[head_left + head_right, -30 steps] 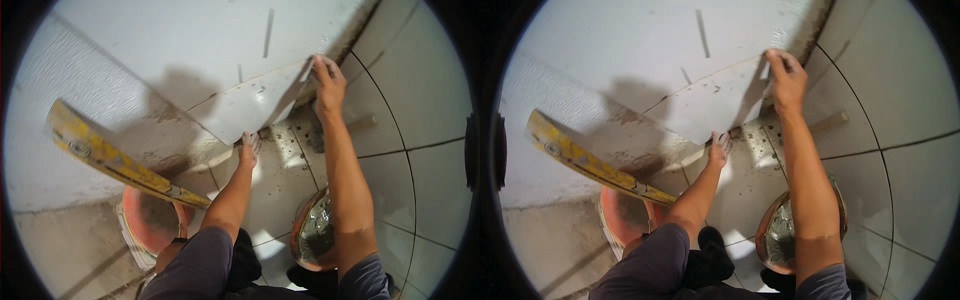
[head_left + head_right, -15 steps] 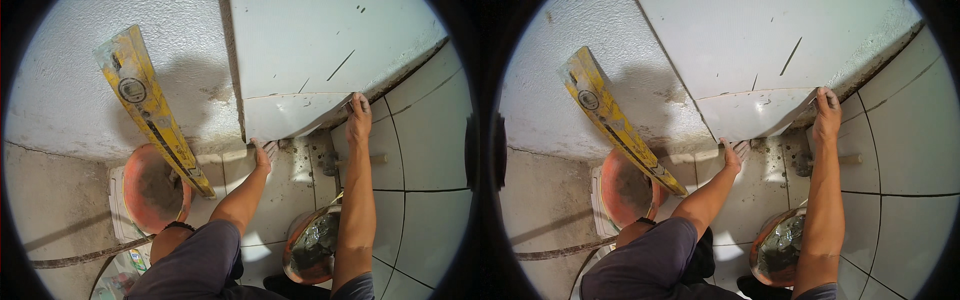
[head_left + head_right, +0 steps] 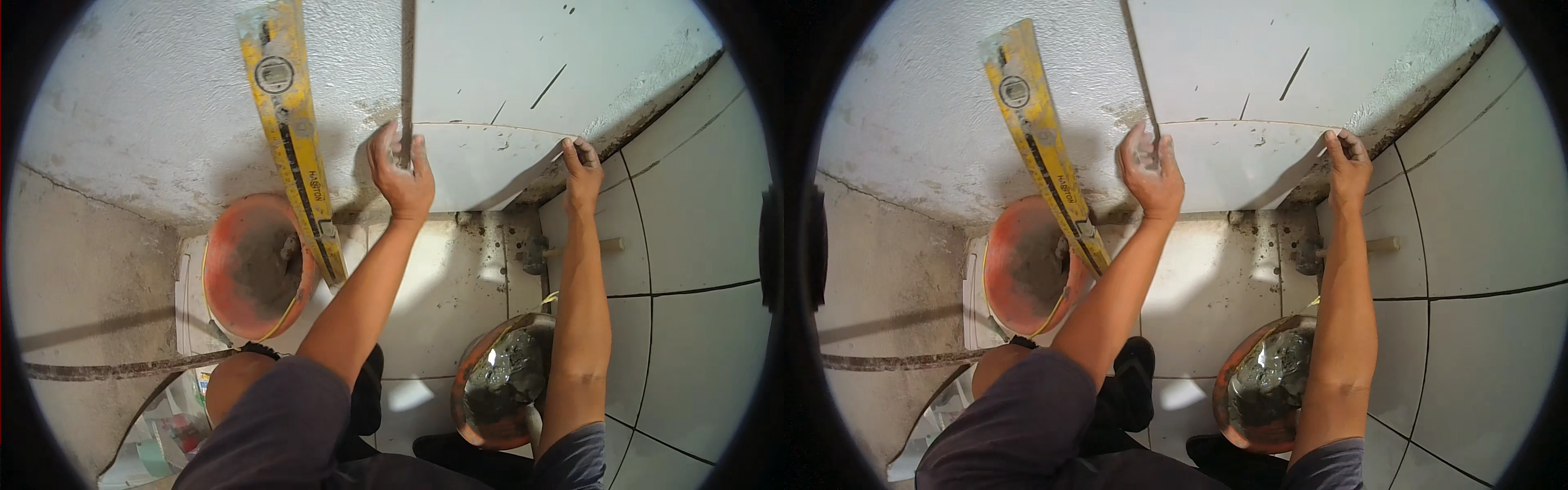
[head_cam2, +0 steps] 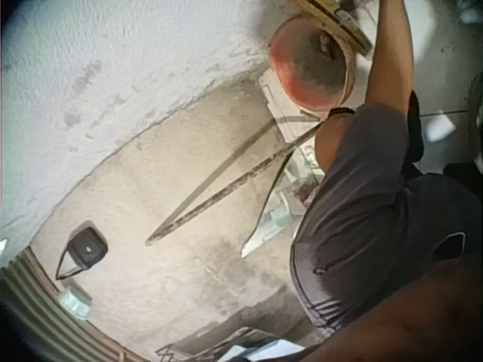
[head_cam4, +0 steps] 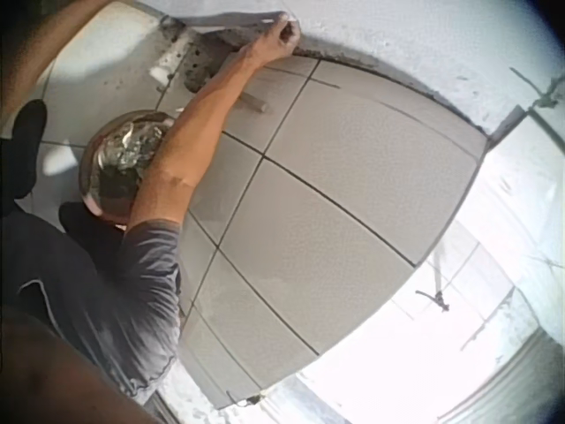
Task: Applying mortar and leveling a ceramic tile on a bathroom wall.
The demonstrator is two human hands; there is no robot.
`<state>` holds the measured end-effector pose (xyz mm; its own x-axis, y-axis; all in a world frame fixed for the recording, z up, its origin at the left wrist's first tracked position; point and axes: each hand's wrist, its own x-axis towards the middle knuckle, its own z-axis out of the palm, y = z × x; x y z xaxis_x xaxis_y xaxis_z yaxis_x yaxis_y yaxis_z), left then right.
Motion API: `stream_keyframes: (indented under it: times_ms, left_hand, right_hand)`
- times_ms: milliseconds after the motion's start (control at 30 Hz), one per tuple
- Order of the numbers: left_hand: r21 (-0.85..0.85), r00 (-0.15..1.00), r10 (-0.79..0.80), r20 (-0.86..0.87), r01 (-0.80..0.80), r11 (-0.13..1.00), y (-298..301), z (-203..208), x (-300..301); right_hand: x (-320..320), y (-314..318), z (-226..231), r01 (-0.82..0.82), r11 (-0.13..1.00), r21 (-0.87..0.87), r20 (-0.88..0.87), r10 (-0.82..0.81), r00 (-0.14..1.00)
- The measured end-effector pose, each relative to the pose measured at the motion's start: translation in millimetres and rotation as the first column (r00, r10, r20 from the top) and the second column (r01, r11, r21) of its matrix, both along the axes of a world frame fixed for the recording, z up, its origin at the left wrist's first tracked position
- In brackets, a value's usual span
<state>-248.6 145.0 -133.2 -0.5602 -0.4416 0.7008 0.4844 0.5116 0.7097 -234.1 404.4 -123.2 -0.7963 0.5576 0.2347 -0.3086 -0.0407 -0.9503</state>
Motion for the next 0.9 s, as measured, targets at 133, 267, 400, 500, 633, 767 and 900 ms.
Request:
stream_keyframes:
  times_ms: [133, 267, 400, 500, 633, 767, 900]
  left_hand:
    - [-0.082, 0.989, -0.129, -0.078, 0.122, 0.989, -19.6, 17.4, -11.5]
    - [-0.039, 0.975, -0.217, -0.048, 0.216, 0.976, -21.5, 10.5, -11.4]
    - [-0.018, 0.965, -0.261, 0.0, 0.261, 0.965, -23.2, 10.6, -13.9]
    - [-0.031, 0.963, -0.269, 0.019, 0.269, 0.963, -26.0, 8.6, -17.3]
    - [-0.065, 0.968, -0.249, 0.01, 0.249, 0.966, -25.1, 5.7, -19.7]
    - [-0.012, 0.961, -0.276, -0.035, 0.275, 0.961, -21.6, 7.7, -21.8]
    - [0.028, 0.964, -0.263, 0.019, 0.263, 0.964, -15.8, 13.2, -12.7]
  right_hand:
    - [4.3, -0.9, 4.2, 0.042, 0.997, 0.07, 0.043, -0.045, 0.998]
    - [4.6, 0.9, 2.6, 0.049, 0.996, 0.077, 0.069, -0.055, 0.996]
    - [4.5, 3.2, 4.5, 0.017, 0.998, 0.064, 0.046, -0.019, 0.999]
    - [3.1, 2.5, 6.2, -0.005, 0.998, 0.065, 0.086, 0.0, 0.996]
    - [-0.3, 4.8, 3.7, 0.009, 0.995, 0.097, 0.07, -0.015, 0.997]
    - [-0.8, 6.8, 6.4, 0.01, 0.993, 0.117, 0.054, -0.016, 0.998]
    - [5.1, 4.4, 12.1, 0.058, 0.986, 0.153, 0.099, -0.074, 0.992]
